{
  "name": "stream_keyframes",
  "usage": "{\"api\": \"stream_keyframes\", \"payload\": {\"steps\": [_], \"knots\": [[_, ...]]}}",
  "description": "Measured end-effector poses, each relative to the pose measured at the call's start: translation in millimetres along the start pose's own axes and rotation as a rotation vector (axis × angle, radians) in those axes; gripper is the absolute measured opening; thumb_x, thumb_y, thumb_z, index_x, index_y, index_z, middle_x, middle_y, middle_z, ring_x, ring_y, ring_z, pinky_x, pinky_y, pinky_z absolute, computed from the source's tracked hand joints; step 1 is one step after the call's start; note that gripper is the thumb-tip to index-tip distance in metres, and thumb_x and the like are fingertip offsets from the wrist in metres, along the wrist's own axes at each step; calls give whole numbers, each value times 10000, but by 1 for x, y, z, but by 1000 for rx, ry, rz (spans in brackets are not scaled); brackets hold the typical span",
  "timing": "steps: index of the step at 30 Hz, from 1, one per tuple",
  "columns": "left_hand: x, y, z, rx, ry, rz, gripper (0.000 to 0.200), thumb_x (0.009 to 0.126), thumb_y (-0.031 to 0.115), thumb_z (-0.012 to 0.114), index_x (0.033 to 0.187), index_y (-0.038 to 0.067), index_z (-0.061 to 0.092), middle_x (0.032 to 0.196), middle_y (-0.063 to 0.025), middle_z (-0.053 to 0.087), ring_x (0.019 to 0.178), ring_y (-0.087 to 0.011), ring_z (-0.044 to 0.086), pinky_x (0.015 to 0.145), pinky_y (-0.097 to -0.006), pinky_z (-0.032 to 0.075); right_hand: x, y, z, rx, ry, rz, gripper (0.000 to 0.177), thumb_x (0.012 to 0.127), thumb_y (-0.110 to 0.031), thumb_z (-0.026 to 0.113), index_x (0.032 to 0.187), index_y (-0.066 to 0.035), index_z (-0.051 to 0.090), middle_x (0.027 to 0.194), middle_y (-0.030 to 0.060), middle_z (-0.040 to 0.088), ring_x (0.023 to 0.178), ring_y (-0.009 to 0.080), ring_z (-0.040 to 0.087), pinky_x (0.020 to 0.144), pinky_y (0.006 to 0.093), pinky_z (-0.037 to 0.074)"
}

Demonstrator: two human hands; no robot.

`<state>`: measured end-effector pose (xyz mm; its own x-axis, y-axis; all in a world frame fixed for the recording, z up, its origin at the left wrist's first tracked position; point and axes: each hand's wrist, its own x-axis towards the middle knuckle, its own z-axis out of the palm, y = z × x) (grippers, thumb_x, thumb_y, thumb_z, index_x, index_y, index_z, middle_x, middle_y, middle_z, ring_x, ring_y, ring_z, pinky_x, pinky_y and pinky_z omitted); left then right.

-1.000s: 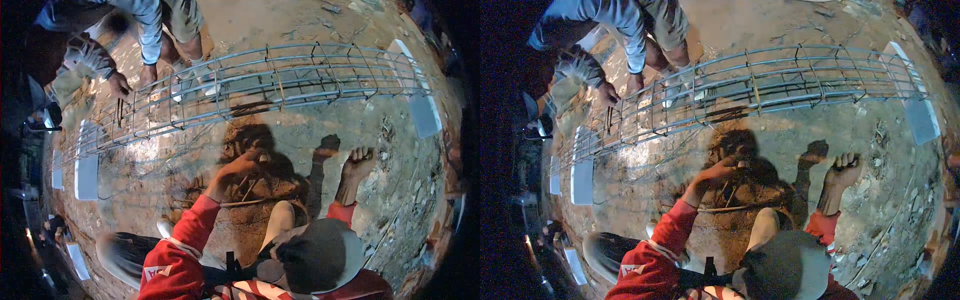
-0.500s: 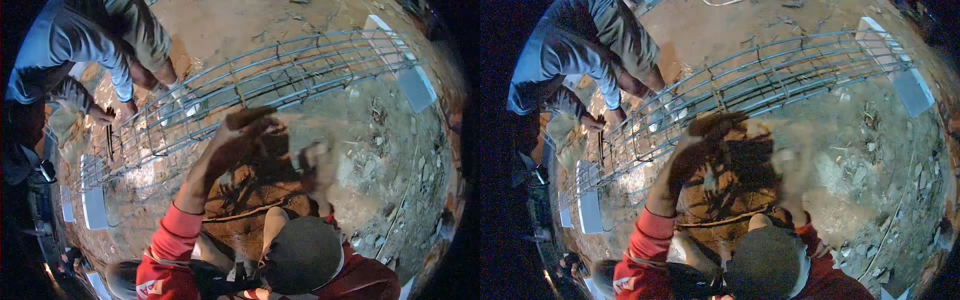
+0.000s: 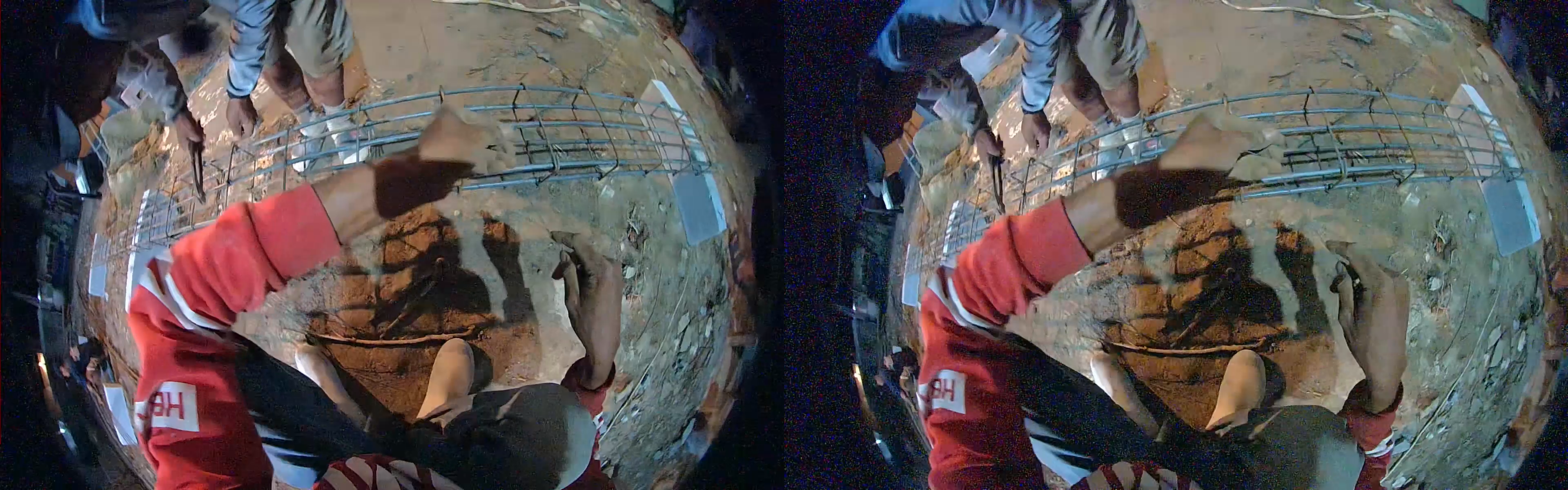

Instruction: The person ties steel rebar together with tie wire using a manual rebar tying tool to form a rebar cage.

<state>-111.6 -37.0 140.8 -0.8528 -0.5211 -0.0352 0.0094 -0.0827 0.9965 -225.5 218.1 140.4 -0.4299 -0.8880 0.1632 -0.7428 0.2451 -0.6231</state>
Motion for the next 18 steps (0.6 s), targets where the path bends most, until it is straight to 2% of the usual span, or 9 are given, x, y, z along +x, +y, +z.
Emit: {"api": "stream_keyframes", "payload": {"steps": [3, 5, 6, 7, 9, 11, 14, 15, 18], "knots": [[-17, 0, -19, 63, -13, 83, 184, 904, 125, 621, 892, -49, 679, 841, -128, 696, 695, -149, 657, 558, -243, 499, 4, 2, 22, 149, -80, -43, 295, 845, 1, 566, 1138, -36, 581, 825, 158, 658, 631, 312, 629, 621, 384, 502], [-38, -13, -25, 96, -304, 193, 152, 889, 145, 644, 887, 1, 691, 813, -81, 689, 696, -139, 635, 612, -282, 519, 6, -16, 31, 619, -285, 158, 286, 894, -47, 569, 1170, 10, 521, 801, 80, 655, 661, 209, 618, 635, 359, 496], [-44, -29, -26, -29, -303, 56, 153, 880, 162, 657, 863, 15, 694, 785, -45, 674, 713, -137, 622, 683, -299, 523, 9, -25, 43, 833, -296, 182, 245, 921, -90, 560, 1153, -13, 553, 792, 38, 635, 696, 106, 569, 648, 294, 474], [-55, -38, -27, 477, -233, 376, 163, 864, 166, 669, 859, 4, 690, 784, -52, 673, 714, -131, 621, 682, -294, 522, 13, -28, 60, 665, -115, 60, 229, 927, -104, 556, 1138, -17, 573, 787, 33, 630, 700, 88, 544, 650, 274, 458], [-64, -52, -29, 968, -146, 689, 176, 848, 170, 682, 855, -6, 685, 783, -59, 672, 715, -126, 621, 680, -289, 521, 19, -20, 97, 486, 58, -46, 217, 933, -118, 552, 1122, -20, 593, 782, 28, 625, 704, 70, 519, 652, 253, 442], [-65, -56, -21, 347, 136, -133, 181, 814, 149, 688, 857, -27, 676, 778, -82, 682, 703, -136, 624, 678, -308, 529, 22, -6, 120, 754, 13, 144, 199, 932, -127, 560, 1086, -30, 640, 802, 4, 615, 730, 70, 516, 670, 239, 429], [-71, -51, -18, 191, 172, -160, 195, 797, 164, 687, 834, -27, 675, 757, -86, 682, 676, -154, 618, 669, -342, 521, 17, -12, 122, 919, -83, 225, 214, 943, -140, 551, 1094, -30, 656, 890, 10, 636, 815, 85, 535, 724, 238, 433], [-72, -46, -21, 560, 109, -9, 217, 800, 186, 689, 820, -29, 680, 728, -78, 676, 659, -148, 616, 632, -339, 505, 18, -9, 124, 869, -85, 149, 236, 948, -160, 558, 1127, -41, 655, 977, 11, 646, 868, 80, 532, 772, 238, 430], [-69, -38, -25, 755, 55, 87, 238, 794, 220, 707, 831, -14, 694, 718, -80, 677, 615, -126, 607, 568, -313, 486, 16, -10, 130, 946, -93, 217, 258, 951, -194, 567, 1151, -53, 651, 1044, 43, 663, 904, 115, 567, 827, 275, 441]]}}
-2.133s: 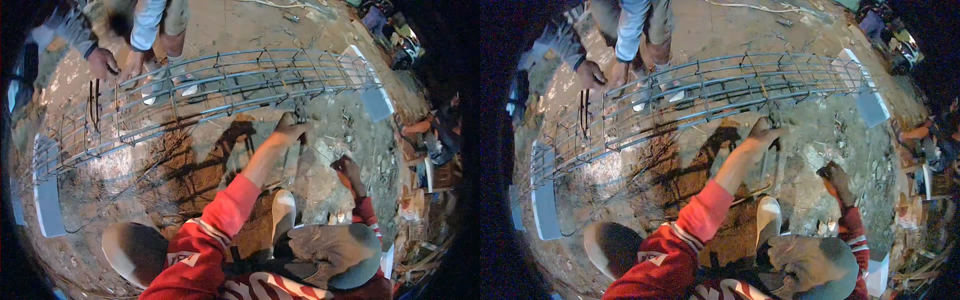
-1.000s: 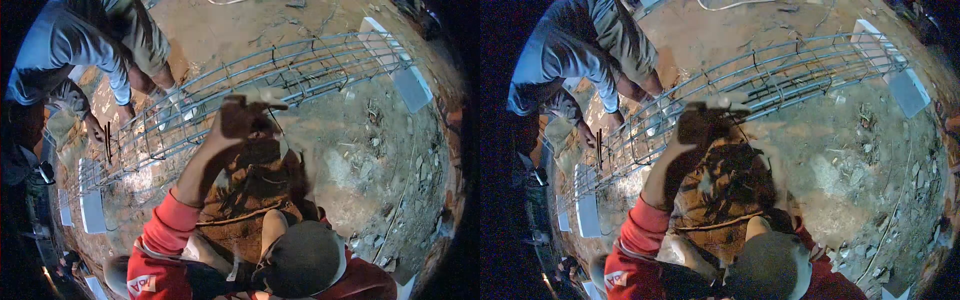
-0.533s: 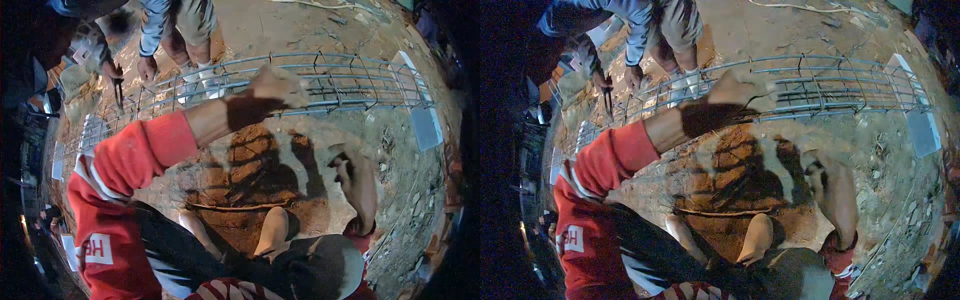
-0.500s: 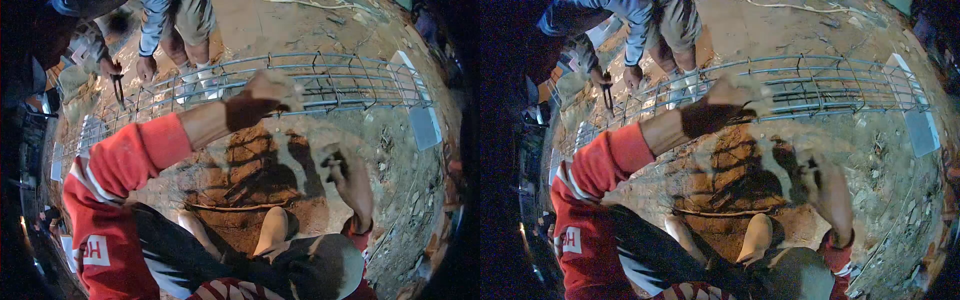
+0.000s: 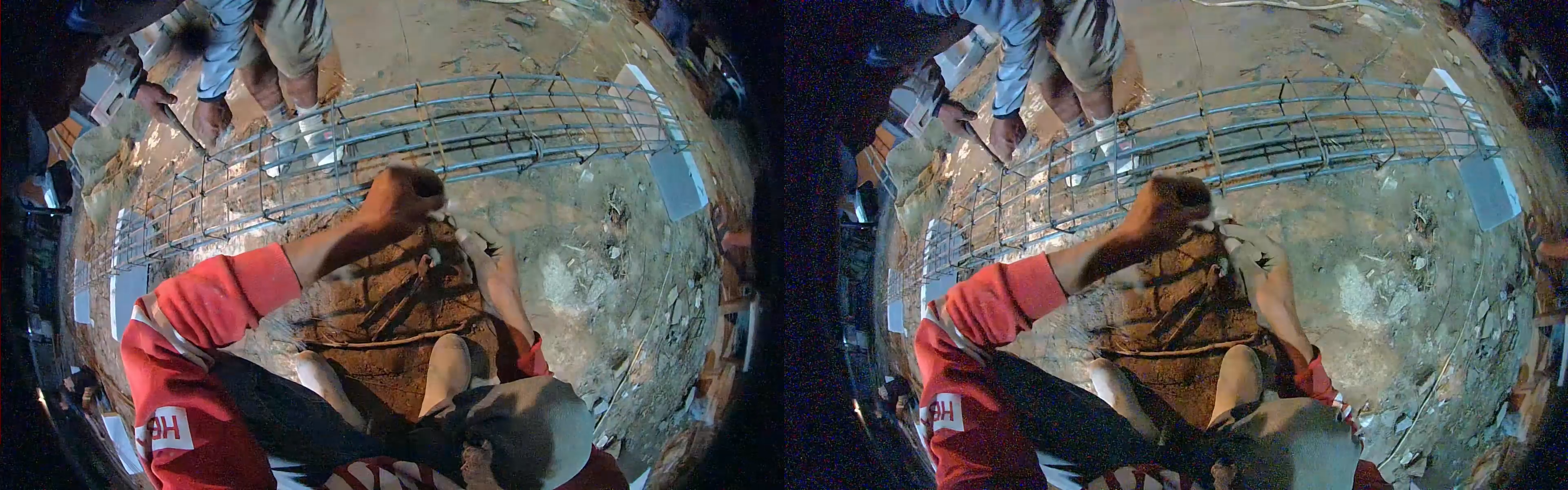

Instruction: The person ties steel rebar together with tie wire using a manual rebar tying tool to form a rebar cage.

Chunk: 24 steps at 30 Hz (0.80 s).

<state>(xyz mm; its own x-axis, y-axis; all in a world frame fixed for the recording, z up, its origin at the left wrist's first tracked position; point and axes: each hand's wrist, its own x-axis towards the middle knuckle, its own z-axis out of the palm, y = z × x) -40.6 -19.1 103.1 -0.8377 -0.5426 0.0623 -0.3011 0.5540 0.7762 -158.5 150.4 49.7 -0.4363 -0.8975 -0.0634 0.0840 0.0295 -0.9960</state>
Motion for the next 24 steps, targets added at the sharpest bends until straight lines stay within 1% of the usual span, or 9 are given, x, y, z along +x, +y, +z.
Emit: {"api": "stream_keyframes", "payload": {"steps": [8, 10, 11, 12, 13, 14, 17, 21, 24], "knots": [[-11, -30, -48, -544, 113, -199, 294, 811, 288, 716, 785, -5, 704, 686, -65, 670, 614, -157, 612, 566, -317, 481, 22, -68, 17, -900, 102, -603, 171, 857, -170, 628, 992, -80, 681, 993, 119, 668, 876, 336, 587, 759, 415, 465], [-4, -93, -76, -679, 30, 25, 256, 852, 276, 699, 919, 29, 711, 848, -77, 707, 716, -184, 651, 654, -314, 514, 38, -110, 36, -939, -171, -162, 139, 837, -179, 651, 934, -83, 680, 913, 133, 673, 791, 344, 606, 699, 426, 482], [-7, -90, -91, -11, 333, 104, 259, 845, 286, 697, 901, 33, 710, 839, -120, 701, 724, -233, 657, 669, -347, 516, 49, -87, 44, -807, -23, -459, 114, 802, -186, 669, 821, -74, 657, 775, 156, 656, 649, 362, 609, 579, 428, 474], [-7, -80, -110, 293, 422, 71, 270, 841, 300, 687, 888, 35, 707, 831, -160, 691, 730, -277, 659, 683, -378, 514, 60, -79, 52, -803, -35, -462, 114, 802, -186, 669, 821, -74, 657, 775, 156, 656, 649, 362, 609, 579, 428, 474], [-7, -70, -129, 593, 511, 13, 281, 838, 315, 676, 876, 37, 705, 823, -199, 681, 737, -321, 660, 696, -409, 513, 74, -77, 62, -746, 3, -798, 143, 798, -204, 661, 829, -66, 641, 764, 162, 653, 633, 370, 615, 561, 430, 478], [-2, -66, -147, 508, 418, -143, 301, 837, 334, 658, 868, 38, 701, 816, -235, 665, 742, -359, 655, 708, -437, 509, 87, -76, 73, -672, 47, -1128, 171, 795, -222, 653, 836, -58, 624, 753, 167, 650, 617, 378, 621, 542, 432, 482], [13, -110, -171, 756, 252, -156, 338, 795, 317, 656, 798, -21, 651, 876, -260, 648, 771, -425, 637, 737, -459, 513, 115, -72, 117, -1259, -239, -748, 351, 742, -323, 710, 994, -87, 647, 847, 148, 630, 833, 337, 624, 677, 403, 482], [48, -171, -163, 824, -42, -406, 292, 795, 303, 637, 773, 12, 648, 795, -194, 654, 702, -346, 644, 695, -384, 522, 132, -17, 148, -1298, -101, -824, 368, 798, -342, 656, 1051, -79, 608, 870, 153, 630, 842, 353, 610, 716, 430, 482], [61, -196, -151, 306, -85, -433, 300, 817, 325, 620, 809, 29, 665, 740, -113, 628, 630, -267, 608, 604, -354, 517, 117, 8, 138, -315, -250, -693, 266, 852, -253, 580, 985, -22, 583, 912, 191, 639, 884, 359, 619, 725, 440, 490]]}}
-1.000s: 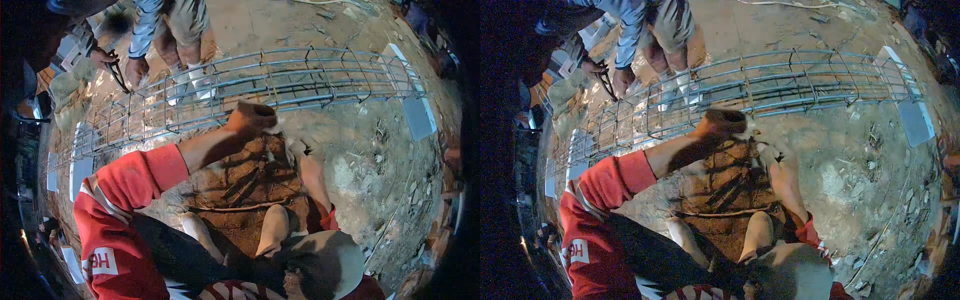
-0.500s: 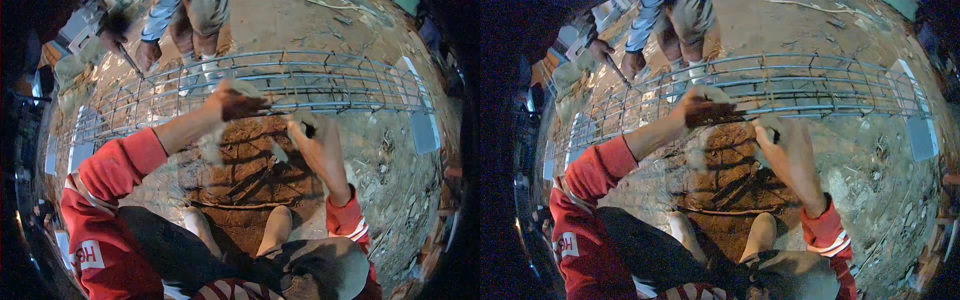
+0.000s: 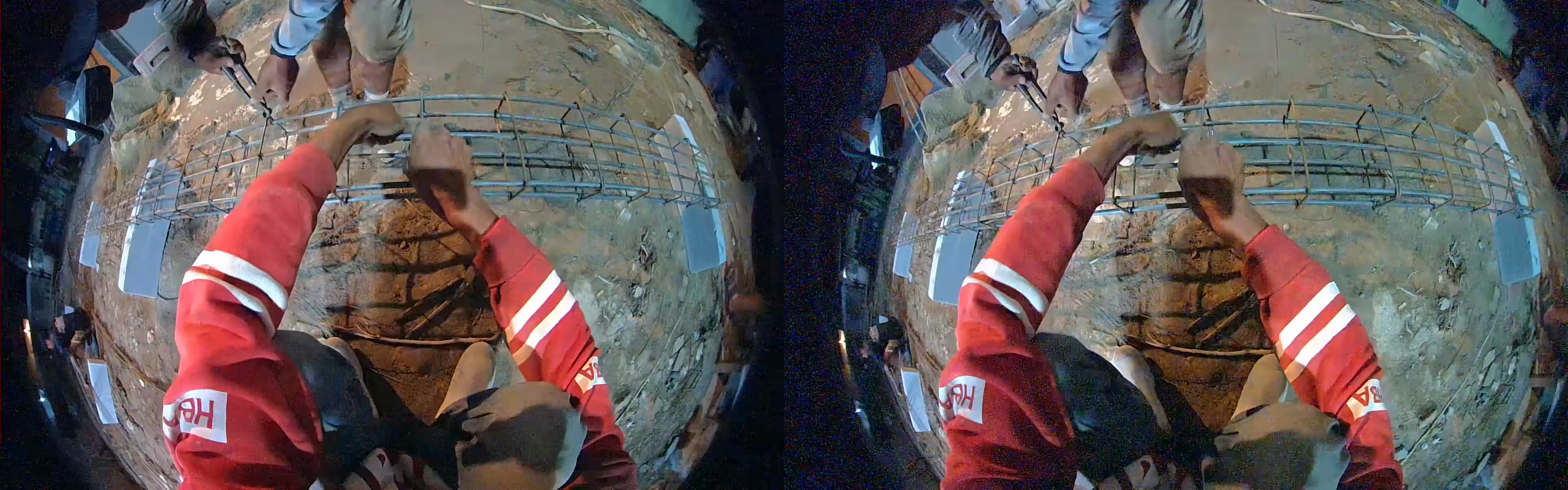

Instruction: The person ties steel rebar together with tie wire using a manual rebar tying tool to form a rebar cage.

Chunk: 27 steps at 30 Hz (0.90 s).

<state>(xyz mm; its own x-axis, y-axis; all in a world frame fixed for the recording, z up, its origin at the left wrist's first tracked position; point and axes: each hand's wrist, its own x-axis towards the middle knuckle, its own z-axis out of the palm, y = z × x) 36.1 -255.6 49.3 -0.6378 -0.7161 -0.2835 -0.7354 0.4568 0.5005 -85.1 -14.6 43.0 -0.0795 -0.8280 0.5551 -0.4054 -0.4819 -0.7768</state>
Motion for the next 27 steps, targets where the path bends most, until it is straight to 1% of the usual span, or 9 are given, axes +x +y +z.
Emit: {"api": "stream_keyframes", "payload": {"steps": [3, 5, 8, 10, 12, 17, 21, 23, 27], "knots": [[7, 25, 1, -53, -142, -121, 341, 839, 357, 611, 882, 24, 673, 710, -64, 587, 596, -237, 560, 521, -377, 498, 25, -40, -1, -449, 58, -121, 96, 804, -80, 516, 864, -5, 519, 760, 216, 619, 703, 376, 636, 560, 491, 475], [63, -2, 22, 83, -11, -240, 404, 819, 352, 636, 911, -41, 653, 819, -116, 644, 675, -273, 618, 567, -415, 518, 43, -18, 15, -772, -7, 97, 117, 797, -107, 545, 842, -15, 490, 648, 191, 583, 646, 411, 607, 545, 519, 443], [5, 37, 8, 25, 140, -305, 472, 794, 355, 657, 928, -97, 634, 909, -177, 677, 765, -292, 661, 635, -429, 533, 38, -10, 11, -582, 25, 166, 160, 774, -140, 586, 818, -32, 478, 545, 161, 530, 559, 438, 562, 504, 547, 395], [-35, 55, 8, -107, 225, -308, 505, 779, 359, 666, 932, -120, 625, 945, -211, 681, 817, -295, 676, 681, -424, 539, 32, -20, 0, -561, -15, 111, 174, 785, -162, 587, 838, -34, 482, 618, 175, 555, 627, 433, 575, 544, 548, 402], [-43, 55, 12, 43, 475, -225, 446, 754, 327, 677, 895, -95, 650, 891, -218, 688, 808, -267, 683, 692, -417, 536, 27, -16, -5, -537, -45, 60, 189, 797, -183, 589, 858, -36, 486, 691, 189, 580, 695, 427, 588, 584, 549, 409], [-48, 38, 25, -163, 566, -18, 267, 762, 262, 675, 835, 7, 703, 814, -200, 685, 756, -236, 676, 701, -400, 521, 20, -2, -7, -385, -78, -107, 229, 842, -237, 577, 906, -50, 461, 891, 203, 506, 878, 401, 496, 716, 512, 370], [-65, 49, 30, -254, 660, 210, 232, 752, 239, 704, 735, 11, 667, 602, -129, 602, 576, -159, 572, 561, -361, 470, 13, 36, 2, -494, 204, -333, 165, 805, -151, 586, 753, -1, 542, 727, 281, 571, 769, 427, 602, 652, 526, 453], [-78, 55, 27, -190, 621, 242, 215, 800, 226, 665, 795, 13, 687, 624, -110, 619, 582, -123, 540, 561, -318, 452, 50, -4, -20, -553, -52, -6, 144, 806, -129, 597, 773, 11, 581, 796, 282, 593, 830, 400, 613, 693, 511, 463], [-97, 64, 20, -239, 550, 337, 296, 831, 288, 698, 850, -7, 708, 710, -61, 674, 660, -90, 562, 622, -283, 462, 92, 11, -44, -696, -106, 40, 157, 796, -128, 635, 809, 28, 619, 790, 266, 616, 802, 412, 622, 698, 495, 476]]}}
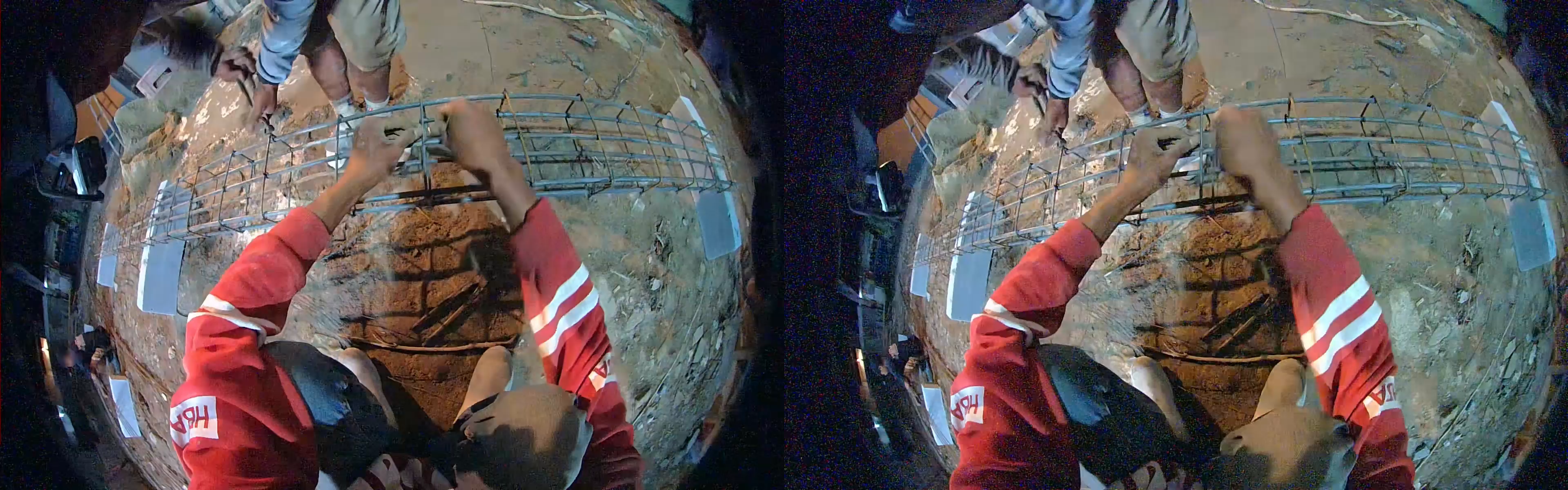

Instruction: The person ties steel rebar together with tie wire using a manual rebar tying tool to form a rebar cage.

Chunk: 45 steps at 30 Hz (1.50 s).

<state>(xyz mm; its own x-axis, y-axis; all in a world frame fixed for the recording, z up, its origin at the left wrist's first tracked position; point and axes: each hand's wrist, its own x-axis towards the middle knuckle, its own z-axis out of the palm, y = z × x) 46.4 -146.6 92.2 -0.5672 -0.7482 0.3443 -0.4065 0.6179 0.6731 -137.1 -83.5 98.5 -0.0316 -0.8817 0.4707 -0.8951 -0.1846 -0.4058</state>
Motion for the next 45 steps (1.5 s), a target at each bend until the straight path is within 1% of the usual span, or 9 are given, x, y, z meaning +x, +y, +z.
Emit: {"api": "stream_keyframes", "payload": {"steps": [7, 13, 21, 27, 29, 32, 35, 39, 45], "knots": [[6, -14, 9, -135, -30, -34, 236, 808, 225, 732, 855, -5, 709, 742, -49, 677, 644, -100, 555, 600, -286, 468, 6, 9, 4, -60, -183, 122, 200, 798, -144, 669, 850, 48, 645, 819, 272, 639, 845, 401, 651, 768, 468, 514], [25, -25, 16, 13, 78, -216, 358, 789, 341, 735, 853, -10, 702, 780, -162, 700, 668, -203, 658, 602, -360, 516, -79, -14, 29, 642, 5, -158, 324, 761, -110, 630, 1070, -23, 579, 875, 197, 590, 893, 414, 564, 769, 494, 453], [53, -73, 20, 218, -208, -414, 712, 819, 480, 690, 1136, -140, 539, 1189, -281, 592, 1052, -354, 621, 864, -418, 503, -97, -28, 30, 192, 158, -238, 304, 782, 9, 614, 1077, 12, 537, 947, 174, 540, 873, 343, 524, 779, 400, 446], [35, -27, 7, 109, -201, -504, 640, 766, 440, 763, 1066, -102, 604, 1075, -249, 655, 982, -324, 651, 806, -408, 514, -96, -57, 9, -116, 71, -180, 354, 780, 13, 576, 1124, 7, 492, 1042, 177, 478, 960, 316, 502, 829, 373, 440], [30, -34, 12, 134, -60, -386, 341, 803, 352, 759, 824, 14, 721, 721, -36, 667, 649, -130, 579, 606, -322, 472, -99, -49, 17, -111, 23, -170, 365, 784, 7, 571, 1137, 7, 478, 1072, 174, 457, 987, 299, 496, 846, 370, 434], [21, -23, 9, -126, -115, -294, 336, 788, 296, 771, 797, -27, 679, 688, -95, 645, 623, -141, 588, 561, -328, 462, -92, -15, 38, 729, 291, -222, 274, 785, -17, 590, 1050, 9, 522, 1028, 199, 536, 960, 334, 544, 820, 379, 455], [17, -22, 14, -127, -24, -54, 298, 786, 258, 769, 683, 2, 657, 545, -15, 549, 501, -93, 473, 477, -295, 386, -36, -32, -32, -71, -92, 91, 196, 755, -40, 613, 945, 7, 602, 963, 245, 621, 937, 407, 605, 770, 460, 494], [13, -17, 14, -114, -2, 150, 274, 782, 224, 758, 648, 26, 625, 508, 1, 513, 448, -95, 442, 421, -288, 356, 7, 4, -7, -142, -36, 200, 143, 745, -36, 590, 864, 22, 646, 862, 270, 636, 850, 411, 647, 742, 514, 504], [22, -23, 25, -155, -40, -292, 264, 711, 212, 782, 604, 65, 590, 512, -14, 509, 427, -77, 430, 366, -285, 345, 34, 47, 34, -199, -252, 14, 152, 746, -73, 603, 824, 48, 653, 836, 289, 641, 811, 414, 659, 708, 501, 509]]}}
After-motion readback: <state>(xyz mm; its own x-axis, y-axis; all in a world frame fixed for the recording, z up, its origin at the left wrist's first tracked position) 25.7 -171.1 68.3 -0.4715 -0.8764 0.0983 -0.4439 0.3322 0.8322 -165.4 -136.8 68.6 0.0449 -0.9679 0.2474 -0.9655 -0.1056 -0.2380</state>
